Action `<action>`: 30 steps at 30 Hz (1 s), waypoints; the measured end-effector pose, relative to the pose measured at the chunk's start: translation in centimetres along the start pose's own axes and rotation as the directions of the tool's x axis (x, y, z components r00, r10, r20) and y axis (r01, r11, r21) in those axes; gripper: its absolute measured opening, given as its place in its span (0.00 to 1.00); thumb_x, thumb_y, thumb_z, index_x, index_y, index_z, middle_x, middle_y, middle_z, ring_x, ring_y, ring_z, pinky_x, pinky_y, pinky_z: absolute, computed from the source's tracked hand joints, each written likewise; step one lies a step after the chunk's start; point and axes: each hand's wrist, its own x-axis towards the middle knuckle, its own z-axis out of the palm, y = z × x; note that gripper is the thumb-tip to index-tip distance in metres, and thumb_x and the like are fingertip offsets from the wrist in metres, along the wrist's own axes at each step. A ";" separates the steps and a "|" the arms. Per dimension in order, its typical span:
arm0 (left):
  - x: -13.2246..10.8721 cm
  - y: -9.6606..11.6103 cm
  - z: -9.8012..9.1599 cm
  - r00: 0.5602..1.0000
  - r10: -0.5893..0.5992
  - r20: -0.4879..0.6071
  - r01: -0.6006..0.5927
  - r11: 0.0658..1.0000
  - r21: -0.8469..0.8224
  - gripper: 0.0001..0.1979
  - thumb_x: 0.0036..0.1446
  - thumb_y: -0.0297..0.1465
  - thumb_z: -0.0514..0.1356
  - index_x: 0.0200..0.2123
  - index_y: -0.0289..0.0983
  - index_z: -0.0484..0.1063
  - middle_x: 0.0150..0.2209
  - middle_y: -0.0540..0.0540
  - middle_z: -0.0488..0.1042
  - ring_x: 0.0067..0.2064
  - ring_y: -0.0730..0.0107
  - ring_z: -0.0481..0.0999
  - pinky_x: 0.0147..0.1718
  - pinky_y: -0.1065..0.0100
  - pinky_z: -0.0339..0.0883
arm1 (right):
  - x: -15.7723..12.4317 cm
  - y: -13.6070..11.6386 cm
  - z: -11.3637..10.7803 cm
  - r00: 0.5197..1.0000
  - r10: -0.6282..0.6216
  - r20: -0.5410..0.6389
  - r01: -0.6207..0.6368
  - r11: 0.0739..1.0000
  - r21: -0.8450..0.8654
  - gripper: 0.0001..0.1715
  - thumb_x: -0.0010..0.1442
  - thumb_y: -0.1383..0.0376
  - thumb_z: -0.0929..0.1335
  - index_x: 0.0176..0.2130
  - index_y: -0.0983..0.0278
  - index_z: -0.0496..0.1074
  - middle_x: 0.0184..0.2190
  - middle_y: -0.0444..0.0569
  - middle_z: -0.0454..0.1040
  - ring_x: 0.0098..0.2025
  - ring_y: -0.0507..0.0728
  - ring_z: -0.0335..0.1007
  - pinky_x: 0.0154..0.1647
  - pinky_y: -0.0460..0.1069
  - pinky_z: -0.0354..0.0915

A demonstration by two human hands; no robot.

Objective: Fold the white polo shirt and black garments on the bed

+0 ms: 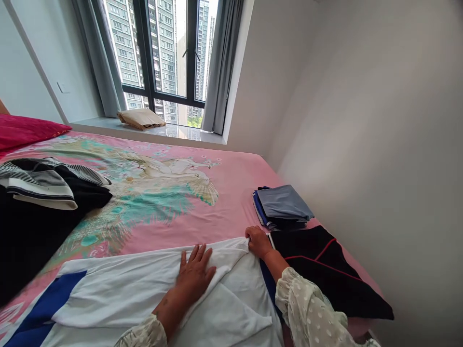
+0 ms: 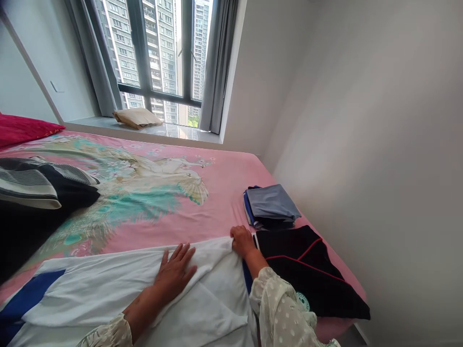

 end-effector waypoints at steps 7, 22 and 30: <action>0.1 -0.4 1.2 0.999 -0.020 -0.036 0.021 0.999 0.037 0.28 0.57 0.42 0.53 0.61 0.43 0.60 0.65 0.43 0.55 0.67 0.53 0.49 0.62 0.42 0.30 | 0.6 1.3 0.6 0.987 0.156 0.044 -0.159 0.985 0.069 0.16 0.50 0.76 0.60 0.34 0.62 0.72 0.35 0.47 0.73 0.41 0.54 0.65 0.43 0.46 0.57; 1.5 0.1 0.0 0.992 -0.071 0.102 0.068 0.997 0.036 0.36 0.50 0.49 0.56 0.61 0.45 0.58 0.66 0.40 0.53 0.67 0.48 0.47 0.59 0.38 0.28 | 1.7 0.4 -1.4 0.891 0.384 0.241 -0.414 0.906 0.091 0.15 0.54 0.56 0.64 0.38 0.62 0.72 0.37 0.50 0.75 0.39 0.57 0.68 0.36 0.48 0.57; 7.5 -0.7 -1.8 0.984 -0.136 0.112 0.135 0.991 0.011 0.14 0.55 0.36 0.50 0.40 0.40 0.72 0.42 0.43 0.76 0.48 0.58 0.71 0.52 0.51 0.50 | 2.5 -0.2 -1.5 0.893 0.279 0.354 -0.348 0.926 0.148 0.14 0.40 0.63 0.70 0.32 0.61 0.72 0.31 0.42 0.74 0.37 0.54 0.67 0.35 0.46 0.56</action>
